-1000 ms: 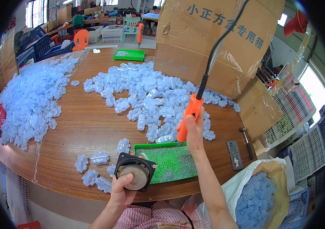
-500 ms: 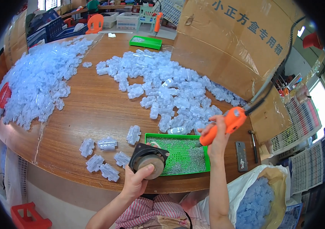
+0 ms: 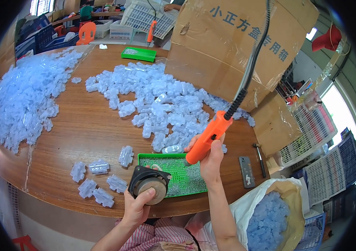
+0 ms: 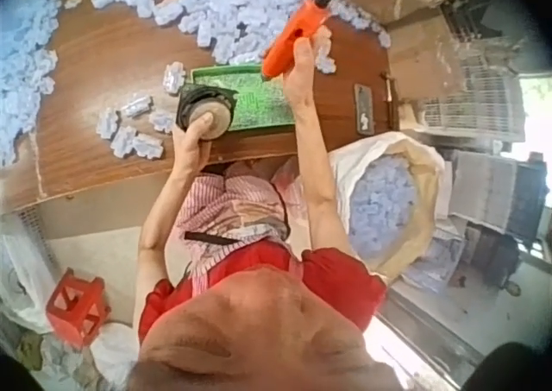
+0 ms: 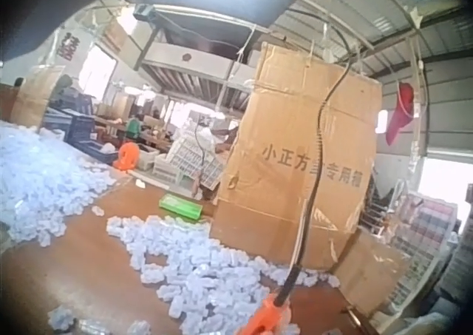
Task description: The person assembles plastic components by picking up a screw from a tray with a power screwdriver and driving it into a plastic part. They then pick up a speaker and use the power screwdriver to secure a wire to it before returning to assembling the plastic parts.
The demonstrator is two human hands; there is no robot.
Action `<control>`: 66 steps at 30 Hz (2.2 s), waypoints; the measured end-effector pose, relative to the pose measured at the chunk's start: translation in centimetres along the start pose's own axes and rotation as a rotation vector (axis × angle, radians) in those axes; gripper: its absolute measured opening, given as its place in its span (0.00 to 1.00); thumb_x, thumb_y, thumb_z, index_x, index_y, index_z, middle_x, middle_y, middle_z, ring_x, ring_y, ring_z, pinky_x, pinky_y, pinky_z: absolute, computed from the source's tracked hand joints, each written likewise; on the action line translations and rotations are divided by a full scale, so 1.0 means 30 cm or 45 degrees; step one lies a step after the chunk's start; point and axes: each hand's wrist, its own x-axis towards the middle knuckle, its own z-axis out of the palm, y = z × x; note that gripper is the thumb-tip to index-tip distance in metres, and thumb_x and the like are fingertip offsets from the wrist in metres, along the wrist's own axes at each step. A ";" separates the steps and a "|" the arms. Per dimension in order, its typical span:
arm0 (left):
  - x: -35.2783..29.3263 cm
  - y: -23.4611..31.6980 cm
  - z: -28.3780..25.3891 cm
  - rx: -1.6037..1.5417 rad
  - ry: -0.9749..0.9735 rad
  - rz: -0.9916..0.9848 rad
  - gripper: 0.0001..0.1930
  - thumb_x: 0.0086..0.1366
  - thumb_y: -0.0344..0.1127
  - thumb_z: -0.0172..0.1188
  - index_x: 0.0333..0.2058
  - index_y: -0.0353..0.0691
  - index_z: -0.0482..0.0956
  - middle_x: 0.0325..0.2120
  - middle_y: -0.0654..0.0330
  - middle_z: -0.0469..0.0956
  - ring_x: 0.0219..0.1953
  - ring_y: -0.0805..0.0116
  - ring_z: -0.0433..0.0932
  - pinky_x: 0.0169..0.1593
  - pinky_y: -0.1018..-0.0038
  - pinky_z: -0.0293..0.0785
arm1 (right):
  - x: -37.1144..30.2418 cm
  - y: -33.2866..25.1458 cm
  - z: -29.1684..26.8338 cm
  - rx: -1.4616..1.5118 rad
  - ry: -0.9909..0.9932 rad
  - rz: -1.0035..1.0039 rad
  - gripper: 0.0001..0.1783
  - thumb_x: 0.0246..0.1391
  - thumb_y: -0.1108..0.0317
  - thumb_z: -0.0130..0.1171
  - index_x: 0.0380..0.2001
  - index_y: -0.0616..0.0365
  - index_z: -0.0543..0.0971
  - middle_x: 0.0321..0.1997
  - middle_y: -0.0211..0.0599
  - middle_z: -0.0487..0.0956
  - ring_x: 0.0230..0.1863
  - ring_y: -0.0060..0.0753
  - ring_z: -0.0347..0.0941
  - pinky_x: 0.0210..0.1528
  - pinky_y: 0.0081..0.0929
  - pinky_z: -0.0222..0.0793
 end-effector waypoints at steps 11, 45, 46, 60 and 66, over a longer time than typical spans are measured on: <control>0.008 0.002 -0.014 -0.116 0.074 -0.027 0.26 0.53 0.26 0.59 0.53 0.34 0.65 0.48 0.55 0.72 0.48 0.66 0.73 0.53 0.69 0.69 | 0.026 0.058 -0.009 -0.243 0.185 0.066 0.35 0.61 0.42 0.27 0.54 0.64 0.61 0.20 0.33 0.71 0.24 0.25 0.69 0.32 0.29 0.70; 0.002 -0.006 0.032 0.714 -0.226 0.755 0.33 0.47 0.20 0.64 0.55 0.28 0.65 0.53 0.50 0.69 0.48 0.69 0.75 0.50 0.77 0.70 | -0.142 -0.262 0.101 0.906 -0.221 -0.262 0.41 0.45 0.23 0.38 0.39 0.53 0.66 0.13 0.31 0.70 0.10 0.26 0.62 0.15 0.28 0.63; 0.001 -0.002 0.041 0.714 -0.225 0.768 0.33 0.47 0.20 0.64 0.55 0.28 0.65 0.53 0.50 0.69 0.48 0.69 0.75 0.50 0.77 0.70 | -0.144 -0.262 0.104 0.911 -0.231 -0.267 0.41 0.45 0.23 0.38 0.39 0.53 0.66 0.13 0.31 0.70 0.10 0.26 0.62 0.15 0.28 0.63; -0.011 0.020 0.062 0.637 -0.218 0.824 0.33 0.47 0.20 0.64 0.55 0.28 0.65 0.53 0.51 0.70 0.48 0.71 0.75 0.49 0.78 0.70 | -0.134 -0.269 0.133 0.931 -0.248 -0.377 0.39 0.48 0.25 0.39 0.38 0.54 0.66 0.14 0.32 0.70 0.11 0.27 0.63 0.15 0.27 0.63; -0.028 0.016 0.077 0.552 -0.182 0.723 0.34 0.48 0.21 0.64 0.56 0.27 0.62 0.53 0.50 0.69 0.50 0.71 0.72 0.52 0.75 0.68 | -0.133 -0.274 0.123 0.966 -0.225 -0.347 0.39 0.48 0.26 0.39 0.36 0.55 0.67 0.14 0.33 0.70 0.11 0.27 0.62 0.14 0.28 0.63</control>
